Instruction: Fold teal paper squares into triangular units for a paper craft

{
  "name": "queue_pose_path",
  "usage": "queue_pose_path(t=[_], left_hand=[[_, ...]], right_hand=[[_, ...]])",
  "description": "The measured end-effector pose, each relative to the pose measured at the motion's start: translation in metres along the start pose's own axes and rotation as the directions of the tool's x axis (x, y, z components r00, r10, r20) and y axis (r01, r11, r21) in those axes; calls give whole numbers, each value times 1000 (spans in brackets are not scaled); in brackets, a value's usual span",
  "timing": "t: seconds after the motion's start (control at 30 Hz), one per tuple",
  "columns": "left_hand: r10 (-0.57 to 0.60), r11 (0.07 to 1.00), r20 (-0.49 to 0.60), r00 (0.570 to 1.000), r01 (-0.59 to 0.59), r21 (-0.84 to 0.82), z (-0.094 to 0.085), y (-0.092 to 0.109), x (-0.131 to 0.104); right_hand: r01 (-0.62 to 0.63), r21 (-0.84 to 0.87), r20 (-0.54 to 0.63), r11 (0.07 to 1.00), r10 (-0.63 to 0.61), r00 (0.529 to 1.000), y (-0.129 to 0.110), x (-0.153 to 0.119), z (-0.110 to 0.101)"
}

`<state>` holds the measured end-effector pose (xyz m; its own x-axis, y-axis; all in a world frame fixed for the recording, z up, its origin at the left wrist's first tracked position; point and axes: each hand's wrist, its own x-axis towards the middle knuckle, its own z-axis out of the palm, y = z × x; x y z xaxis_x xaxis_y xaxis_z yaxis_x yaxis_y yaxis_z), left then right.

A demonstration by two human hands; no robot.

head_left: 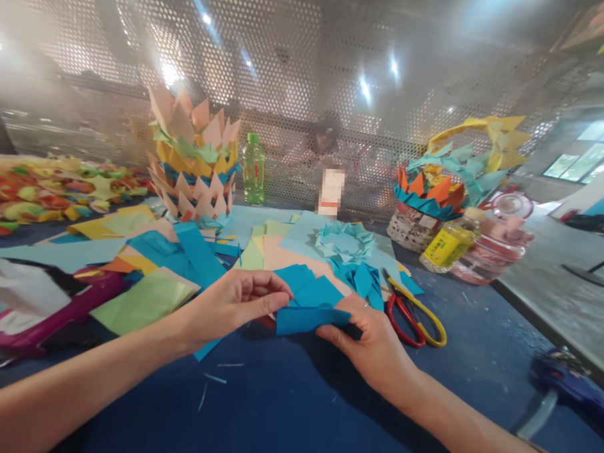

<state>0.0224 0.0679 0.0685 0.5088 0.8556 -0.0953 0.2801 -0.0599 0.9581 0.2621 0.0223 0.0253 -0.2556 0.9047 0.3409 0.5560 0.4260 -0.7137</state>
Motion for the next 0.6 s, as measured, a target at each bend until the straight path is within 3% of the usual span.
queue_pose_path(t=[0.5, 0.6], left_hand=[[83, 992, -4, 997, -82, 93, 5, -13, -2], [97, 987, -24, 995, -94, 128, 8, -14, -1]], right_hand=[[34, -74, 10, 997, -34, 999, 0, -1, 2], [63, -114, -78, 992, -72, 994, -4, -3, 2]])
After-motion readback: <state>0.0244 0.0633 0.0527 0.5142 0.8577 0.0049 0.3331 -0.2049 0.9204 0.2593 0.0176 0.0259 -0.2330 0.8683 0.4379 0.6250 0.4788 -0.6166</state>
